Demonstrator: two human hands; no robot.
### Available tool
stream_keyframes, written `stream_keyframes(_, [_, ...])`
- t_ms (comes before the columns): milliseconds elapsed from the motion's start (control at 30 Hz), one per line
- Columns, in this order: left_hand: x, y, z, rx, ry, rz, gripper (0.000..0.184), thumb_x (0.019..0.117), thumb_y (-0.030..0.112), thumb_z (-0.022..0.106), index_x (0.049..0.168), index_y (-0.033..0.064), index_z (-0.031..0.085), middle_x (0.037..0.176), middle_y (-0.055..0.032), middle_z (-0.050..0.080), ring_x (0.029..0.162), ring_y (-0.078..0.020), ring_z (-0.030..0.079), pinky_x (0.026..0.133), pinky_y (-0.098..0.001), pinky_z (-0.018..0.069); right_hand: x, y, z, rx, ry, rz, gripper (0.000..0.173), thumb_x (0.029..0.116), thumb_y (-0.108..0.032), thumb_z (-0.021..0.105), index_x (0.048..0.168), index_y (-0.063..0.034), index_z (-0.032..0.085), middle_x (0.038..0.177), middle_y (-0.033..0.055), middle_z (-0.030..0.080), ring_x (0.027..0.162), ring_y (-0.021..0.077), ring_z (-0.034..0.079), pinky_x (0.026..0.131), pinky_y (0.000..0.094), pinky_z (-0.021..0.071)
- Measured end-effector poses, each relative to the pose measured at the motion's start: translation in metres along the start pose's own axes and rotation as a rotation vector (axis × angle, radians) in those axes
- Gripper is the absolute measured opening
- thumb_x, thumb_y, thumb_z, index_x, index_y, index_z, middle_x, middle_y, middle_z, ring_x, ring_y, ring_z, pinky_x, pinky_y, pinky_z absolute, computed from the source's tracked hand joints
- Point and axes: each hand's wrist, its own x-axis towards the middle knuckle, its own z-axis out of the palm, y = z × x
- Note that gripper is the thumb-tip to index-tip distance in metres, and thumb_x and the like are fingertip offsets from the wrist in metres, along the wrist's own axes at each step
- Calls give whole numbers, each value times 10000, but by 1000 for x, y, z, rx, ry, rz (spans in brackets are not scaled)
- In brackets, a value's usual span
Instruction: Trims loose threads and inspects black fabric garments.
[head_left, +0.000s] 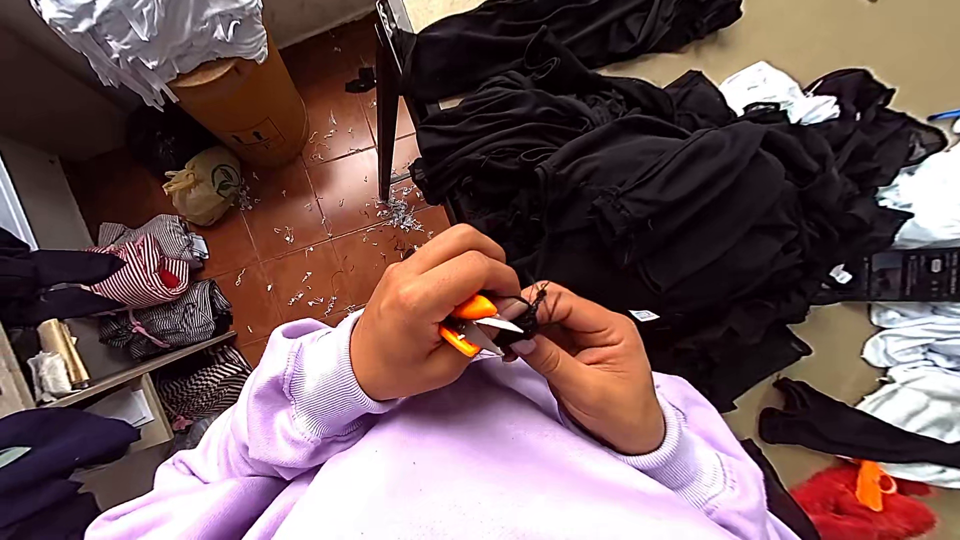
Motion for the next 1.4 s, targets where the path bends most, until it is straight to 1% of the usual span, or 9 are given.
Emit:
stream_keyframes(100, [-2, -4, -9, -300, -65, -96, 153, 972, 75, 600, 860, -27, 618, 954, -97, 646, 951, -98, 620, 835, -230, 525, 2, -1, -9, 29, -78, -70, 75, 1009, -241, 638, 1053, -198, 680, 1170, -74, 601, 1115, 46, 583, 921, 201, 528])
stream_keyframes(233, [-9, -8, -15, -536, -97, -202, 186, 992, 125, 611, 846, 10, 617, 941, -42, 650, 901, -48, 610, 770, -200, 508, -2, -5, -11, 58, -155, 29, 106, 1023, -278, 615, 1015, -174, 635, 889, -112, 612, 823, -50, 582, 727, 108, 489])
stream_keyframes(400, [-11, -13, -17, -214, -120, -100, 122, 927, 54, 626, 873, -54, 642, 921, -117, 665, 888, -99, 625, 776, -225, 524, -5, 1, -2, 101, 6, 60, 148, 1010, -243, 647, 1029, -147, 758, 940, -83, 729, 864, -18, 668, 781, 158, 564])
stream_keyframes(533, [-11, -9, -14, -128, -145, -60, 431, 879, 151, 756, 1207, -102, 634, 1091, -141, 631, 904, -77, 577, 762, -176, 499, -5, -1, 1, -16, 62, 48, 136, 1012, -210, 642, 1023, -134, 754, 974, -66, 722, 895, 13, 674, 805, 188, 576])
stream_keyframes(633, [-10, -10, -7, -90, -52, -3, 141, 914, 65, 727, 948, -71, 744, 920, -136, 668, 883, -107, 623, 775, -204, 520, -5, -2, 4, -36, 37, 71, 135, 1016, -181, 635, 1039, -114, 749, 912, -66, 727, 782, 0, 671, 710, 171, 579])
stream_keyframes(700, [-10, -15, -8, -44, 30, -12, 123, 933, 30, 690, 884, -77, 727, 877, -138, 673, 855, -105, 630, 764, -209, 523, -5, -2, 5, -37, 38, 90, 135, 1017, -186, 631, 1029, -117, 748, 849, -71, 712, 688, -11, 642, 622, 152, 560])
stream_keyframes(867, [-25, -14, -23, 200, 28, -157, 537, 1028, 418, 575, 1236, -77, 569, 963, -77, 588, 824, -82, 538, 716, -225, 479, -6, 0, 8, 81, 132, 140, 143, 1013, -189, 635, 1016, -128, 764, 835, -49, 727, 704, 8, 666, 656, 169, 581])
stream_keyframes(967, [-37, -2, -23, 263, -81, -146, 452, 1028, 396, 555, 1078, -39, 666, 885, -73, 655, 818, -123, 600, 742, -286, 513, -5, -1, 10, 144, 182, 166, 142, 1011, -202, 638, 1023, -137, 764, 854, -45, 734, 736, 16, 682, 700, 184, 595])
stream_keyframes(1400, [-39, -2, -3, 167, -42, -144, 436, 986, 342, 670, 1076, -84, 703, 827, -99, 709, 738, -95, 650, 658, -251, 534, -3, -4, 15, 114, 129, 108, 147, 1018, -218, 636, 1060, -137, 751, 896, -53, 735, 775, 11, 688, 721, 179, 593])
